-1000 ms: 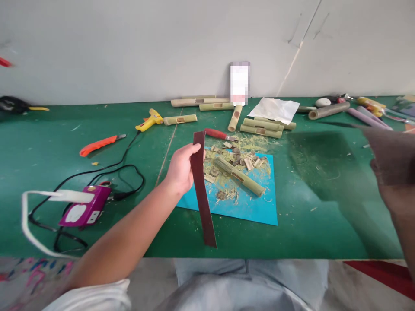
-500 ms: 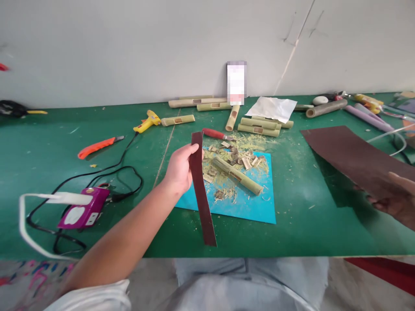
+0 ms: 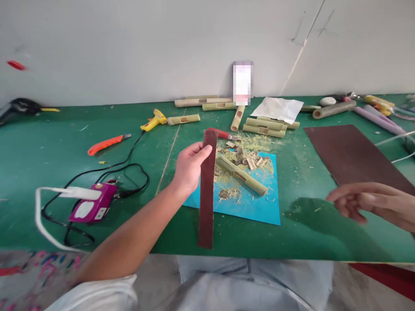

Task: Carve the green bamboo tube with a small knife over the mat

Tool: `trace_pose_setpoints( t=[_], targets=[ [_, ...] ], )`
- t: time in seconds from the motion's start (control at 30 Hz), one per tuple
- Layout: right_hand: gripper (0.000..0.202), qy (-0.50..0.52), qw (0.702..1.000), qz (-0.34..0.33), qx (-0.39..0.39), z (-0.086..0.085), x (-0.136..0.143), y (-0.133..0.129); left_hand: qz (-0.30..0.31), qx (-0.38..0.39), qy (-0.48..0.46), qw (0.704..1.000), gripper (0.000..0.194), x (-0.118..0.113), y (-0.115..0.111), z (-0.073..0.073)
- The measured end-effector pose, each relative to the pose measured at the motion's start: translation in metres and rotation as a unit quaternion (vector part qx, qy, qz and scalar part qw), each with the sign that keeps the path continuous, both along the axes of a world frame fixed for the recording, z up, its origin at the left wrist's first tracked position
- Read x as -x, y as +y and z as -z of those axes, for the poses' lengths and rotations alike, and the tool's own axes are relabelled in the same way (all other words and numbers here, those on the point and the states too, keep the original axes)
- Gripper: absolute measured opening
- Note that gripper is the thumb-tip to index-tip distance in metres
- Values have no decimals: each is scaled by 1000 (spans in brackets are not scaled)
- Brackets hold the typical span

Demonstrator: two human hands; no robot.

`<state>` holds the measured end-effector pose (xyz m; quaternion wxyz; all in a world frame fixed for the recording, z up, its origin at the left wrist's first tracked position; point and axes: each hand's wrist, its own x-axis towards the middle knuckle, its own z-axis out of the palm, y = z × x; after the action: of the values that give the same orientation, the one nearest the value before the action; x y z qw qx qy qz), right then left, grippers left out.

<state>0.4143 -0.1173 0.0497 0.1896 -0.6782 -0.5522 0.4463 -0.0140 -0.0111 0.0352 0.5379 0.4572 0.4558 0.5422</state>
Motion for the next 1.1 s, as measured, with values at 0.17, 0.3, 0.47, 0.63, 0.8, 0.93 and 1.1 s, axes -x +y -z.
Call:
trace_pose_setpoints(
  t=[0.17, 0.3, 0.47, 0.63, 0.8, 0.93, 1.1],
  targets=[
    [45, 111, 992, -23, -47, -21, 119, 35, 37, -70, 140, 987, 34, 4, 3, 14],
    [39, 71, 958, -41, -273, -23, 177, 63, 68, -96, 212, 970, 35, 2, 2, 18],
    [43, -21, 880, -136, -454, -14, 221, 84, 101, -134, 257, 952, 29, -2, -3, 15],
    [42, -34, 908, -99, -405, -5, 234, 89, 137, -156, 248, 946, 32, -4, -10, 13],
    [18, 93, 953, -44, -287, -6, 230, 93, 168, -119, 184, 961, 23, -6, -15, 11],
    [15, 127, 943, 0, -308, -6, 228, 97, 155, -95, 159, 970, 22, -6, -14, 12],
    [14, 71, 919, -38, -386, -1, 226, 97, 109, -96, 163, 976, 18, -6, -11, 14]
  ],
)
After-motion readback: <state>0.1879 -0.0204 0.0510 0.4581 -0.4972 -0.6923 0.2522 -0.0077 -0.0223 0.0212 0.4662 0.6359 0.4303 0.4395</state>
